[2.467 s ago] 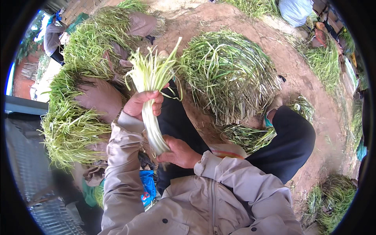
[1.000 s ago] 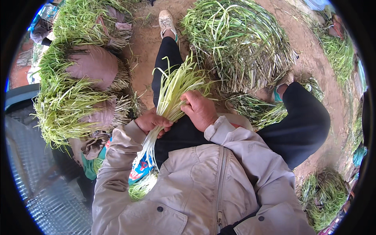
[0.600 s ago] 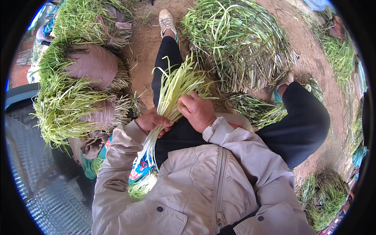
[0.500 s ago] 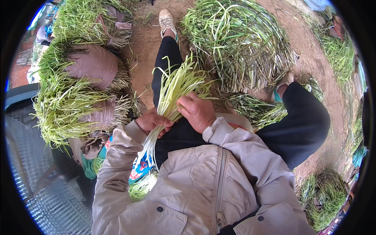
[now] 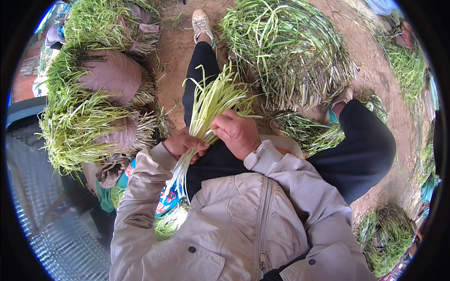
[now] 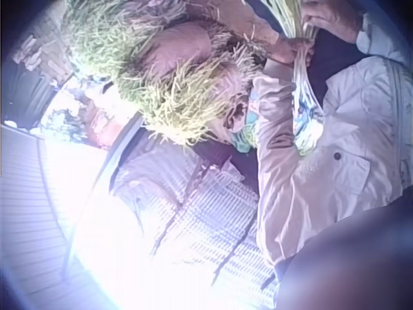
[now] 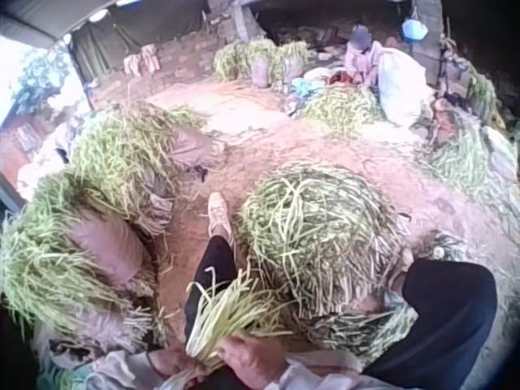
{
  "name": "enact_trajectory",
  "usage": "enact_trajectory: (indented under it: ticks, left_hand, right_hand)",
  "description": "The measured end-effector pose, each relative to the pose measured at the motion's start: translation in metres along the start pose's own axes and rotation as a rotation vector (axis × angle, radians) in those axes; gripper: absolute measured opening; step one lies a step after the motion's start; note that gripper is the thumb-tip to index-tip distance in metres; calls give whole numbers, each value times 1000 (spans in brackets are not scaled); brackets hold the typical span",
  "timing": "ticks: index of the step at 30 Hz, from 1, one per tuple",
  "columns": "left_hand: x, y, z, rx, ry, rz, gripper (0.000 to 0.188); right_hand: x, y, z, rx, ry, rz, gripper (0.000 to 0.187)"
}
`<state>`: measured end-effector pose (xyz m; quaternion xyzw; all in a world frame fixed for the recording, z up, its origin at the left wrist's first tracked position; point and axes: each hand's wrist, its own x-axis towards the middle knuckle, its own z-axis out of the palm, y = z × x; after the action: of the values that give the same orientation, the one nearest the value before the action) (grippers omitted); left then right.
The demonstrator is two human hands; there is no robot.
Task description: The person sits on the ground and gathers long green grass stalks into a bundle, aligning them and securing the bundle with a rubber band. The person repeats this process to form multiple bundles.
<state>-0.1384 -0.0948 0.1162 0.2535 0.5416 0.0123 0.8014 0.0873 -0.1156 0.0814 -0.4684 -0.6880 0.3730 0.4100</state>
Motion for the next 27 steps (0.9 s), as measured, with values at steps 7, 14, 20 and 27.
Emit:
enact_trajectory:
  ticks: [7,14,20,27]
  left_hand:
    - [2,-1,-1,-18,-16,15,13]
    - [3,-1,0,15,10,17,13]
    - [3,-1,0,43,-4,39,14]
    - [4,0,4,120,13,63,14]
  right_hand:
    - [-2,6,9,117,-32,140,9]
    - [-2,11,12,154,-112,260,11]
    - [-1,6,14,73,-59,196,12]
    - [-5,21,23,-197,-8,63,12]
